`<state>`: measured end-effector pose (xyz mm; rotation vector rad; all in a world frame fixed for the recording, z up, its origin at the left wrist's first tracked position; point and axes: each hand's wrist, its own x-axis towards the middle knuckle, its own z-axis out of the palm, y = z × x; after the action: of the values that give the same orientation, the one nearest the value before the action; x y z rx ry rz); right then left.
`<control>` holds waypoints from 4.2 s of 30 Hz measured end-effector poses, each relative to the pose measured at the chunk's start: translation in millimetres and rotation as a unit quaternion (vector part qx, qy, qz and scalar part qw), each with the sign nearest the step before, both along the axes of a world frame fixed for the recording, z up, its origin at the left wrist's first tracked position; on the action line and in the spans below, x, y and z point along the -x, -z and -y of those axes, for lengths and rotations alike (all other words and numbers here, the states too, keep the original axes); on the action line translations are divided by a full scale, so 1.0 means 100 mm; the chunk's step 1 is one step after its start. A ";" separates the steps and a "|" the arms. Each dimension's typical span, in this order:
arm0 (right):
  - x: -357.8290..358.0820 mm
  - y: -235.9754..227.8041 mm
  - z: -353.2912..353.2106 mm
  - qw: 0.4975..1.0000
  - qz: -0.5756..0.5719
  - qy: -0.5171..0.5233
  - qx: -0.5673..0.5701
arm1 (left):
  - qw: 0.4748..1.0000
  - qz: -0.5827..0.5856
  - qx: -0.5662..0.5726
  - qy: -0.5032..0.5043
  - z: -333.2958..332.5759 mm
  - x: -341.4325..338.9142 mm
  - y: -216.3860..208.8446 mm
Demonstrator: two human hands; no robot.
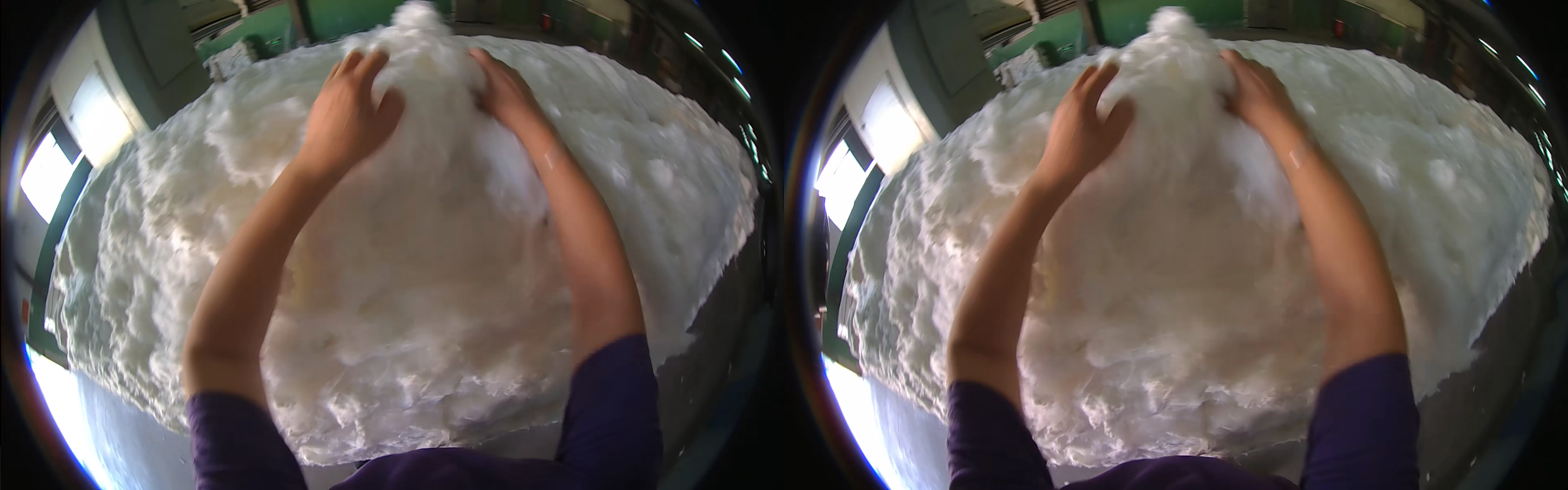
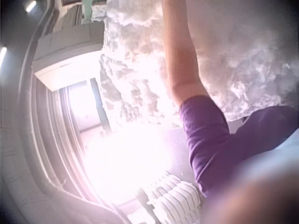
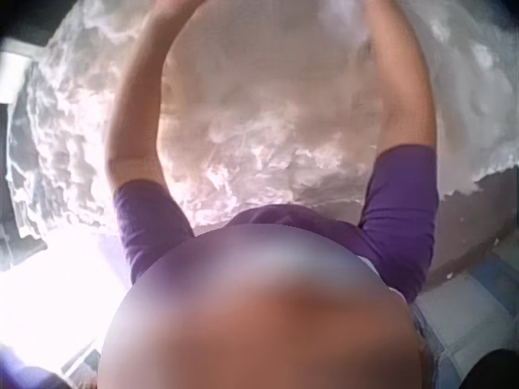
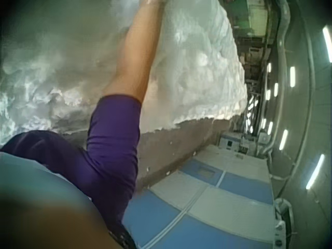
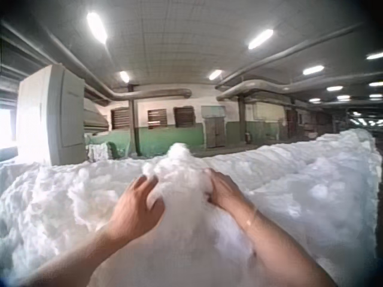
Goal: The person operates a control panel with a mouse and buttons, then walks to a large cotton bale and pulls apart sections of the fluffy material by hand. The person returns to the control panel and later moves a metal rolling ladder across the factory floor.
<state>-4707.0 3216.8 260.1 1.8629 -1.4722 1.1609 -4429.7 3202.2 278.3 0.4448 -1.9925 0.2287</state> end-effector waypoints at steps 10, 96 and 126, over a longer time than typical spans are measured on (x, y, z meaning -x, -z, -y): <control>-0.15 -0.17 0.75 0.976 -0.055 0.211 0.028 | 0.895 0.383 -0.021 -0.228 -0.42 0.05 0.58; 5.11 -0.77 -2.09 0.951 -0.045 0.009 -0.306 | 0.899 0.282 -0.038 -0.332 -3.90 5.34 0.47; 6.46 0.14 -0.50 0.968 -0.071 0.178 -0.165 | 0.944 0.284 -0.046 -0.162 -2.50 5.55 0.62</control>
<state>-5353.5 3266.7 246.3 1.7399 -1.9058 0.6313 -4984.6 3452.6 215.8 0.8435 -2.4905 0.5168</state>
